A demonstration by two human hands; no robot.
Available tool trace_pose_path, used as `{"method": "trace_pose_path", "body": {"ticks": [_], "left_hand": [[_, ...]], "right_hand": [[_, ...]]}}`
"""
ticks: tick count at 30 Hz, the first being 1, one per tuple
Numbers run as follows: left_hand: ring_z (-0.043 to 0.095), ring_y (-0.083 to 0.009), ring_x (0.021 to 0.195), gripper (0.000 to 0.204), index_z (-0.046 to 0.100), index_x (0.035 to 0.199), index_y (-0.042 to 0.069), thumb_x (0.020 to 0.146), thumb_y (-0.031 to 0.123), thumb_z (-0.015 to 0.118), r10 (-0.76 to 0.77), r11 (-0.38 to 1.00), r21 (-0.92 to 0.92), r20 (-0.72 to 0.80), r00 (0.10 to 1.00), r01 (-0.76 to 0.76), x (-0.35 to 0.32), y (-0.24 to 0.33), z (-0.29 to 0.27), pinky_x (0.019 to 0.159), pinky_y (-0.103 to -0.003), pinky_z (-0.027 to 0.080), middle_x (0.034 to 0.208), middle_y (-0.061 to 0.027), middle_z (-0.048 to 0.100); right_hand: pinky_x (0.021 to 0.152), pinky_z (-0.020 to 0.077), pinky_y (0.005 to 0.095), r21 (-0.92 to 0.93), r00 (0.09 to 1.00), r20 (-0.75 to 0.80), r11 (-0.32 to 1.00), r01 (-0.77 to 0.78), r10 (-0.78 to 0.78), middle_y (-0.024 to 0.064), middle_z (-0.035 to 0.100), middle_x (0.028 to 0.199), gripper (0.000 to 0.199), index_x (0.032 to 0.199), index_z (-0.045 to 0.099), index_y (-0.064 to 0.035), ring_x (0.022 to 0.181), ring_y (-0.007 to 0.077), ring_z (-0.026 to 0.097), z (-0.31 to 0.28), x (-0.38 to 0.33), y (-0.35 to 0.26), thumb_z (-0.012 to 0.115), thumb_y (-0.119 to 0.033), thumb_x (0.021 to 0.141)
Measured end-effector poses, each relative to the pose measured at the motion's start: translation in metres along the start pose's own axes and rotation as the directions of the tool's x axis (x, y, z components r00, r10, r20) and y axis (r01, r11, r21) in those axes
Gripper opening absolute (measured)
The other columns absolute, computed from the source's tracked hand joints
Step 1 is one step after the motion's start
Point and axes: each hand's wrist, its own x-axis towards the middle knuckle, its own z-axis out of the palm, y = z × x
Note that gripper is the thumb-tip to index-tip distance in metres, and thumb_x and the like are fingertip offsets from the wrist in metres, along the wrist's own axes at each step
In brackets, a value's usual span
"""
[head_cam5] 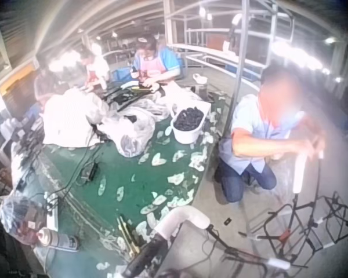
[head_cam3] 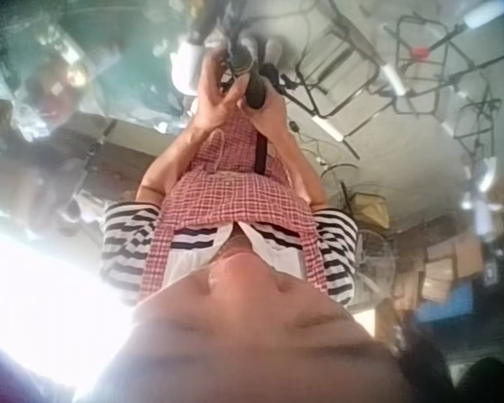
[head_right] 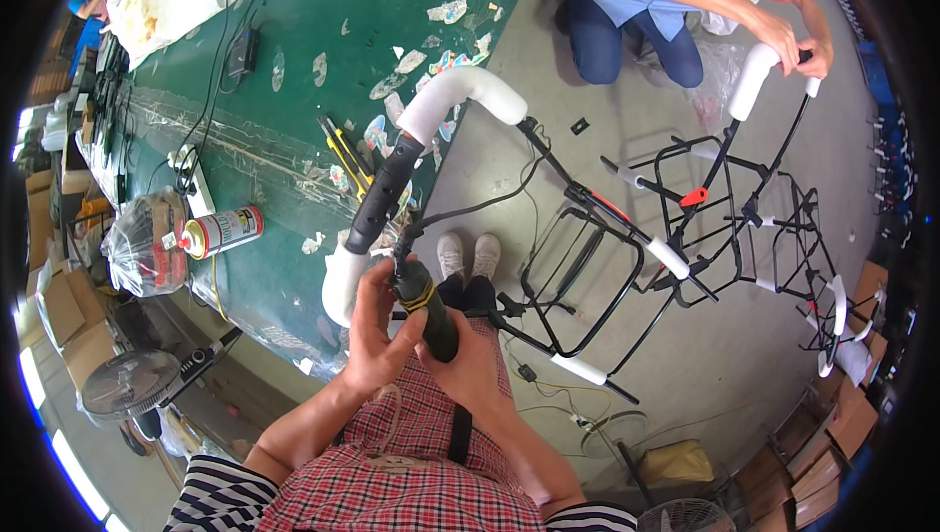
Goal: The person assembles a bicycle handlebar by attaching a black control unit to a white foam-covered bar. They use a power drill to secure screws and a screwdriver to tighten them, while another person works on a similar frame in the background.
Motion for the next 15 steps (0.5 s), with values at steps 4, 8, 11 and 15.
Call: {"method": "trace_pose_path", "body": {"ticks": [4, 8, 11, 15], "left_hand": [[0.050, -0.0328, 0.120, 0.066, 0.038, 0.137, -0.002, 0.079, 0.003, 0.071, 0.231, 0.894, 0.381, 0.061, 0.971, -0.236, 0.020, 0.012, -0.017, 0.102, -0.042, 0.041, 0.131, -0.0197, 0.047], [0.051, -0.0395, 0.117, 0.071, 0.044, 0.134, -0.001, 0.073, 0.009, 0.078, 0.388, 0.620, 0.734, 0.017, 0.921, -0.275, 0.059, 0.016, -0.055, 0.094, -0.044, 0.046, 0.127, -0.0234, 0.050], [0.057, -0.0386, 0.107, 0.074, 0.041, 0.135, 0.000, 0.072, 0.014, 0.079, 0.263, 0.707, 0.665, 0.070, 0.962, -0.242, 0.084, -0.005, -0.069, 0.088, -0.043, 0.048, 0.119, -0.0241, 0.055], [0.065, -0.0375, 0.079, 0.072, 0.040, 0.133, 0.002, 0.074, 0.020, 0.077, -0.137, 0.817, 0.574, 0.104, 0.985, 0.053, 0.112, -0.007, -0.067, 0.073, -0.042, 0.050, 0.087, -0.0206, 0.064]], "right_hand": [[0.070, 0.0524, 0.0343, 0.138, 0.998, -0.002, 0.988, 0.064, -0.064, 0.0123, 0.067, 0.087, 0.052, 0.124, 0.055, -0.0057, 0.077, 0.0255, 0.067, -0.008, 0.012, 0.003, 0.076, -0.015, 0.077], [0.077, 0.0501, 0.0338, 0.654, 0.998, -0.049, 0.753, 0.067, -0.047, 0.0070, 0.062, 0.087, 0.061, 0.131, 0.049, -0.0085, 0.078, 0.0198, 0.060, -0.027, 0.025, 0.000, 0.077, -0.007, 0.077], [0.093, 0.0452, 0.0457, 0.738, 0.789, -0.371, 0.361, 0.570, -0.489, 0.0107, 0.058, 0.094, 0.071, 0.136, 0.040, -0.0116, 0.091, 0.0250, 0.057, -0.025, 0.064, -0.011, 0.079, -0.006, 0.077], [0.088, 0.0447, 0.0433, 0.457, 0.542, -0.460, 0.337, 0.824, -0.703, 0.0042, 0.053, 0.086, 0.071, 0.142, 0.032, -0.0182, 0.080, 0.0194, 0.053, -0.029, 0.097, -0.036, 0.072, -0.019, 0.084]]}}
